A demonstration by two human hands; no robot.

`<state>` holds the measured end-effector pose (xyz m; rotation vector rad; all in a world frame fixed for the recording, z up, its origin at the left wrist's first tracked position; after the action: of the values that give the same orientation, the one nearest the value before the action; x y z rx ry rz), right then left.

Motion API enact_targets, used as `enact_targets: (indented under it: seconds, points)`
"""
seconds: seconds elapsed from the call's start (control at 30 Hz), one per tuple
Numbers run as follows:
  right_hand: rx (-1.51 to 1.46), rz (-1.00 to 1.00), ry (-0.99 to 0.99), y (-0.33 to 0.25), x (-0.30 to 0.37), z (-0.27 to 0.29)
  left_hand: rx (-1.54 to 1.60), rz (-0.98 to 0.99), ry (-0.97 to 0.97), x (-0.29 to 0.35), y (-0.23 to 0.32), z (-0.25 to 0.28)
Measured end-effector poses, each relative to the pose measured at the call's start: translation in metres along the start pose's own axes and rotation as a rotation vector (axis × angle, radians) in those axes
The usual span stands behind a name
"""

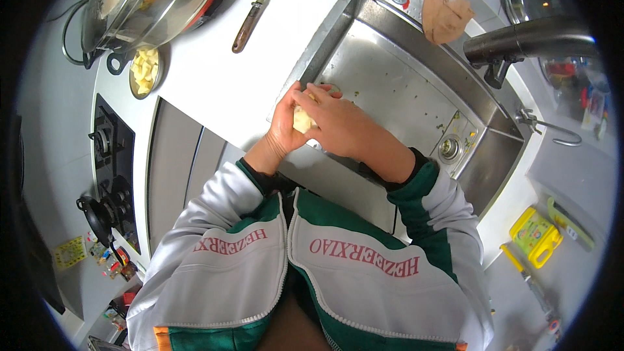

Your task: The person removes a steamer lid, places a bowl of peeled potatoes on the counter, and cuts the potatoes into chunks with a knife. They then gather vegetable peels from the sink, pack them into a small container, and wipe the sink surface.

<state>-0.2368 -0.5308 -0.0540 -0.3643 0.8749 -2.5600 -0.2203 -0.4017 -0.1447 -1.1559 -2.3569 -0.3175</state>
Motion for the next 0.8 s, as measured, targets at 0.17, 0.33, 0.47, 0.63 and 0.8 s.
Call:
enact_targets:
  seconds: [0.17,0.33,0.47,0.63,0.8]
  points:
    - [0.077,-0.019,0.057,0.002,-0.004,0.012,0.092,0.004,0.001,0.002,0.004,0.013]
    - [0.167,0.127,0.372,0.029,-0.015,-0.001,0.098,-0.021,0.015,0.007,0.003,0.01]
    - [-0.002,-0.072,0.461,0.104,-0.031,-0.031,-0.027,-0.112,-0.013,0.01,0.007,0.002]
    - [0.219,-0.438,0.009,0.196,-0.033,-0.124,0.016,-0.172,0.043,0.018,0.017,0.007]
    - [-0.053,-0.032,0.021,0.208,-0.039,-0.203,0.011,-0.227,0.01,0.028,0.024,0.011]
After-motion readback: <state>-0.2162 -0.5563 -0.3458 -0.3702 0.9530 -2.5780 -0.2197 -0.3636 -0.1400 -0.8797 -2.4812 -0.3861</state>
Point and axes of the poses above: each hand's wrist, its own x-axis away from the middle knuckle, its own z-axis out of the back of the hand, y = z × x, the point moved 2 cm from there along -x, towards the middle knuckle, and after that the axes turned 9 degrees about x, right-handed, at the moved point
